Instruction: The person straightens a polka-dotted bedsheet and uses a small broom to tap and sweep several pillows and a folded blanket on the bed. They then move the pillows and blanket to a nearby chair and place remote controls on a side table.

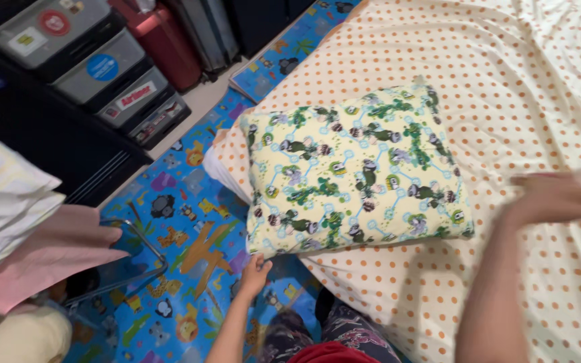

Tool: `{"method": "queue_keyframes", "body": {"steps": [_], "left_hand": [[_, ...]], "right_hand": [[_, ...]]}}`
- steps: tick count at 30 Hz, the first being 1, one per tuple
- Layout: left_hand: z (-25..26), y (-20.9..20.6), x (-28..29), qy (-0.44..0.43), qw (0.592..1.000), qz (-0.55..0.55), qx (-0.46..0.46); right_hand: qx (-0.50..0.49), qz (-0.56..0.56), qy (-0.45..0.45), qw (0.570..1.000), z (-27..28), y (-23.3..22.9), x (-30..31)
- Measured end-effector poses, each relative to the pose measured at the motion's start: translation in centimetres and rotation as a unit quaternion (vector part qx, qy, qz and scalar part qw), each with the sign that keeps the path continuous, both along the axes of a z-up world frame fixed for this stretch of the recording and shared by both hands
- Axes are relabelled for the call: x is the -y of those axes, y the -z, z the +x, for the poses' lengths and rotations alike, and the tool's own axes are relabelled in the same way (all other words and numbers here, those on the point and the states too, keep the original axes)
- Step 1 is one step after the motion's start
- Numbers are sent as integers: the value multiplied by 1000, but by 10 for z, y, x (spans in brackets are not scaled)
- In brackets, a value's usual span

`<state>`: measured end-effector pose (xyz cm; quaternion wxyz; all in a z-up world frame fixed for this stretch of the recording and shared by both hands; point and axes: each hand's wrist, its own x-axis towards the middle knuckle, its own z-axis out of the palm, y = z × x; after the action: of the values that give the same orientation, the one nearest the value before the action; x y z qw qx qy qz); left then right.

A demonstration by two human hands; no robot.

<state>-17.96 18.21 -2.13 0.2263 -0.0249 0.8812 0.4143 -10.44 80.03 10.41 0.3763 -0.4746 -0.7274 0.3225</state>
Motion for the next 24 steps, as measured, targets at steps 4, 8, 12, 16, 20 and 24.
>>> {"method": "queue_keyframes", "body": {"steps": [4, 8, 12, 16, 20, 24], "left_hand": [[31, 1, 30, -11, 999, -33, 0], [59, -5, 74, -10, 999, 34, -10], [99, -11, 115, -36, 999, -19, 24], [115, -11, 128, -16, 997, -33, 61], [120, -11, 145, 8, 1000, -11, -2], [123, -8, 162, -43, 997, 30, 58]], "right_hand": [[275, -73, -198, 938, 12, 119, 224], [323, -114, -287, 895, 72, 142, 391], [359, -58, -343, 866, 115, 117, 428], [364, 29, -444, 818, 142, 85, 430], [294, 43, -413, 861, 138, 36, 407], [71, 107, -261, 957, 109, -27, 314]]}}
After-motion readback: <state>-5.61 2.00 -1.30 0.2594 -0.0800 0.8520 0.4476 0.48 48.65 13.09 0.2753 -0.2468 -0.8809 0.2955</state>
